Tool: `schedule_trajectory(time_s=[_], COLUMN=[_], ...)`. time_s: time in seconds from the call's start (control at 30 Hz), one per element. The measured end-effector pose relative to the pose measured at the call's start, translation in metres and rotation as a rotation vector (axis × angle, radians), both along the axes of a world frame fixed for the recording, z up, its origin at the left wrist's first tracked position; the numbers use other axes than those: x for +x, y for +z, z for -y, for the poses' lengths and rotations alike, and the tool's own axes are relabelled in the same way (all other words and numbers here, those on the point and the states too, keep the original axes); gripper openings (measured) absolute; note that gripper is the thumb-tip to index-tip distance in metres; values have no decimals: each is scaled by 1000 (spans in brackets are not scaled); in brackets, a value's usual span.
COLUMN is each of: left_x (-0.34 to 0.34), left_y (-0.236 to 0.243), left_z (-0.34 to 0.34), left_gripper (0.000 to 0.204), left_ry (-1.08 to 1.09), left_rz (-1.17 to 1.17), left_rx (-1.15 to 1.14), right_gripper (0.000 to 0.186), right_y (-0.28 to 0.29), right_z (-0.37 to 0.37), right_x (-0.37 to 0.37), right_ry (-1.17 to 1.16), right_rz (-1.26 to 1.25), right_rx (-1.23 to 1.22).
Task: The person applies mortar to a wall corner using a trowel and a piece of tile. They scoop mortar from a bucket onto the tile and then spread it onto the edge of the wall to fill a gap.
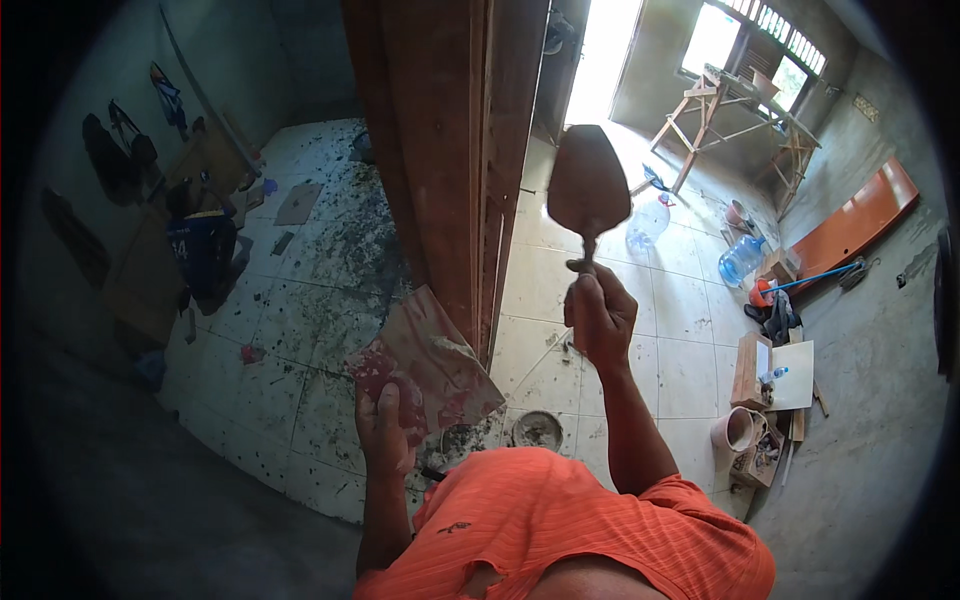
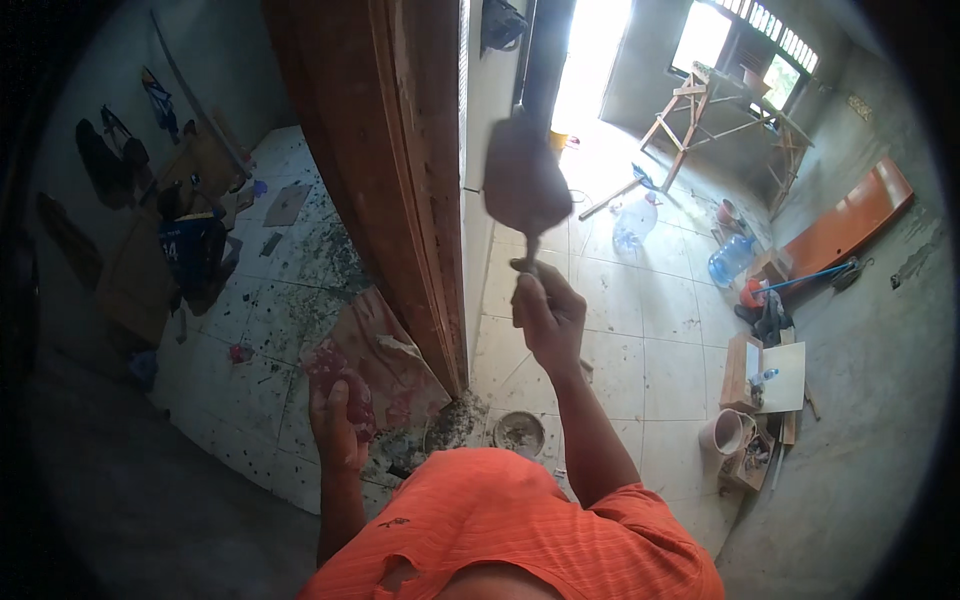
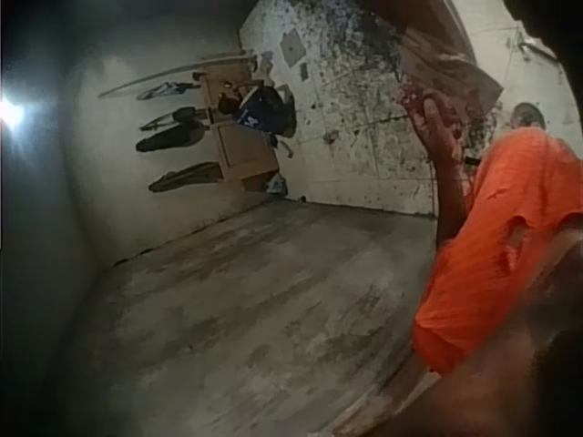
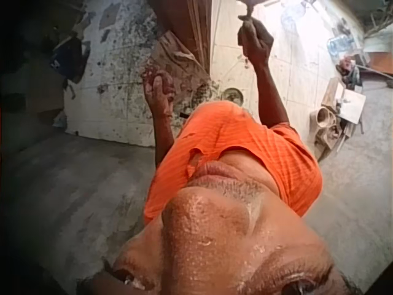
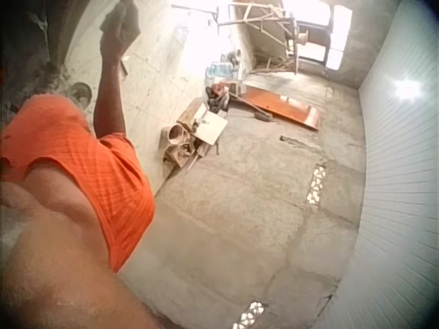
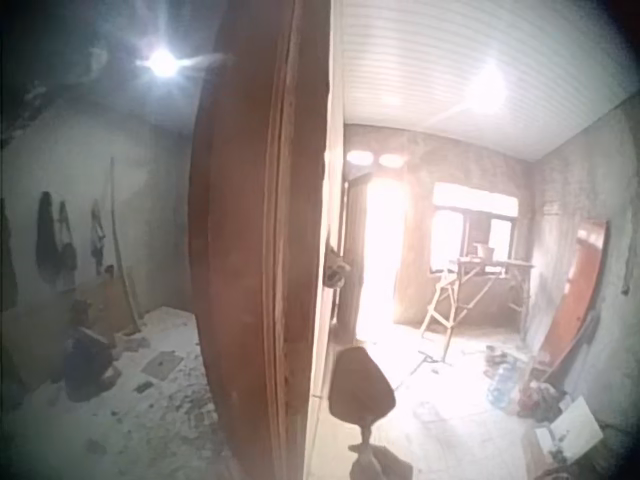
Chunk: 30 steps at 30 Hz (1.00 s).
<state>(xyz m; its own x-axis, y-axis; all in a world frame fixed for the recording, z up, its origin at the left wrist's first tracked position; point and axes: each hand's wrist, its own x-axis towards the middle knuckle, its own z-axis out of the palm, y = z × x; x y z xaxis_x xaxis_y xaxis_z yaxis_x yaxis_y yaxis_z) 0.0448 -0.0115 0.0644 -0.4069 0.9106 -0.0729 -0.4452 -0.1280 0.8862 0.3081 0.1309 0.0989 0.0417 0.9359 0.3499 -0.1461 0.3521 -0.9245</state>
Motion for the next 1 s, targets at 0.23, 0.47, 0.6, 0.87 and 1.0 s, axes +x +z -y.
schedule_trajectory(time_s=[0.23, 0.47, 0.6, 0.87, 1.0], left_x=[9, 14, 25, 33, 4], left_y=[5, -12, -6, -2, 3], left_z=[-7, -9, -9, 15, 9], left_gripper=[34, 29, 32, 45, 50], left_ry=[35, 71, 104, 126, 121], left_rz=[26, 41, 22, 65, 43], left_rx=[-5, 19, 4, -96, -98], right_gripper=[37, 35, 33, 34, 33], right_y=[42, 6, -28, -92, -108], right_z=[-19, -30, -23, 12, 41], right_x=[-35, -15, -7, 31, 33], right_ry=[93, 40, 39, 54, 128], right_rz=[80, 195, 230, 478, 480], right_rx=[-34, 4, -14, -109, -117])
